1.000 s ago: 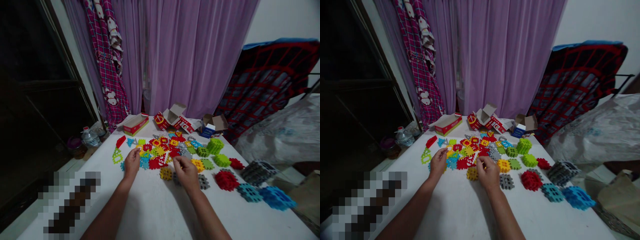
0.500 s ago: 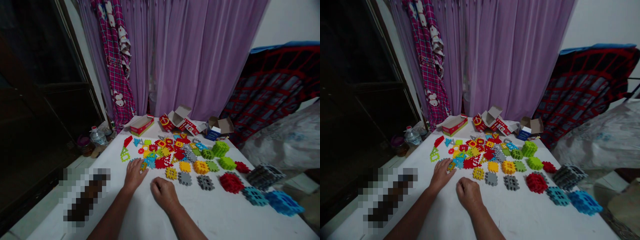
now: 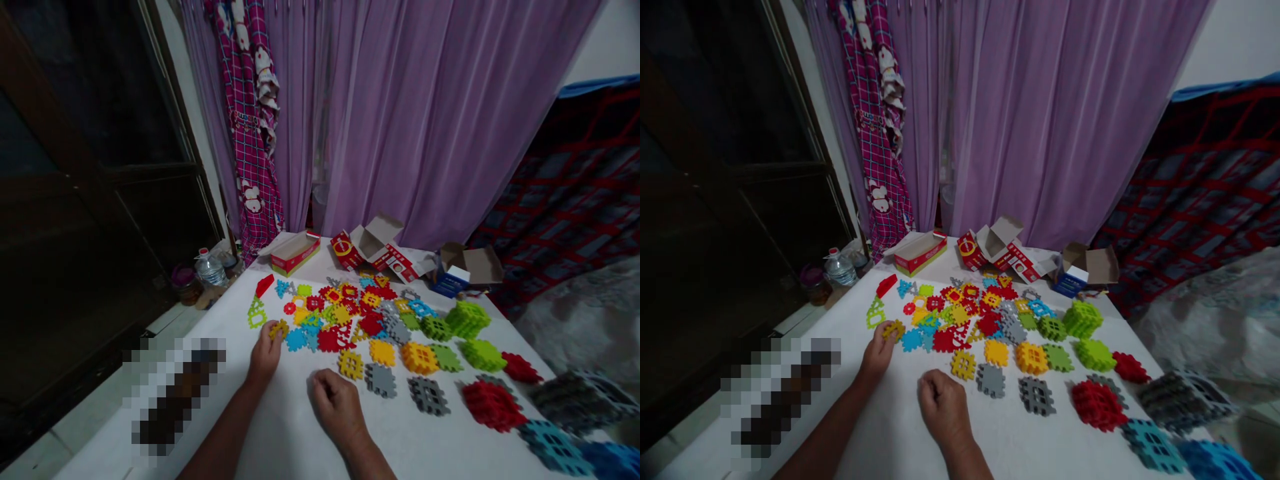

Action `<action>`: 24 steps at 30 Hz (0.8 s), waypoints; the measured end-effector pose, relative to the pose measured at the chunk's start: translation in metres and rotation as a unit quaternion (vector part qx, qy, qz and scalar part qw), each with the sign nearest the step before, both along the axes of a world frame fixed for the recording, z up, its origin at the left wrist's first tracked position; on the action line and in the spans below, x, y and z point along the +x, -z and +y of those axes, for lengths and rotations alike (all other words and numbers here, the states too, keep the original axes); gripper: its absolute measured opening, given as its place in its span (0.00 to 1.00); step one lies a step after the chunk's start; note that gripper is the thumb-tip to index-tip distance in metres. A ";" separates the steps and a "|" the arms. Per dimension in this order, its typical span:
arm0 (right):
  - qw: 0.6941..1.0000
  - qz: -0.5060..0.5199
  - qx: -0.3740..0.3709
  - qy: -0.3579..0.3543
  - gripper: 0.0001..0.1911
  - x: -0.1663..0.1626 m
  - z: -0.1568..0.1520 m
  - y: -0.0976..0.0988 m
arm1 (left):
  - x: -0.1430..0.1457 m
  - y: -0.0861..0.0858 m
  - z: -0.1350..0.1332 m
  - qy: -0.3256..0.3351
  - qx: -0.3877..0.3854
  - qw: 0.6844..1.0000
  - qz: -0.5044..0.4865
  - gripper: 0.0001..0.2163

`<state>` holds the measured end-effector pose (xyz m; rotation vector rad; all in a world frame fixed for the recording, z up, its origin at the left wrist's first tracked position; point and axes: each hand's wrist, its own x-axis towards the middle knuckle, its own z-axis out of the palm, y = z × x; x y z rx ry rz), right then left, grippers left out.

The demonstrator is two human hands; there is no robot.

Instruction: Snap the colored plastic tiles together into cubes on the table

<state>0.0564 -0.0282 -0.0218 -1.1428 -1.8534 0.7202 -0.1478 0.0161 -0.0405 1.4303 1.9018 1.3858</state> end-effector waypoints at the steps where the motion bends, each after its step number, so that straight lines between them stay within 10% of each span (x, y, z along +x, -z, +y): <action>1: 1.000 0.001 0.001 -0.002 0.13 0.000 0.000 0.000 | -0.002 0.001 0.000 0.005 0.001 1.000 -0.021 0.17; 24: 0.996 -0.083 -0.005 0.045 0.12 0.015 -0.033 -0.006 | 0.018 -0.019 -0.017 0.078 0.056 0.995 0.020 0.17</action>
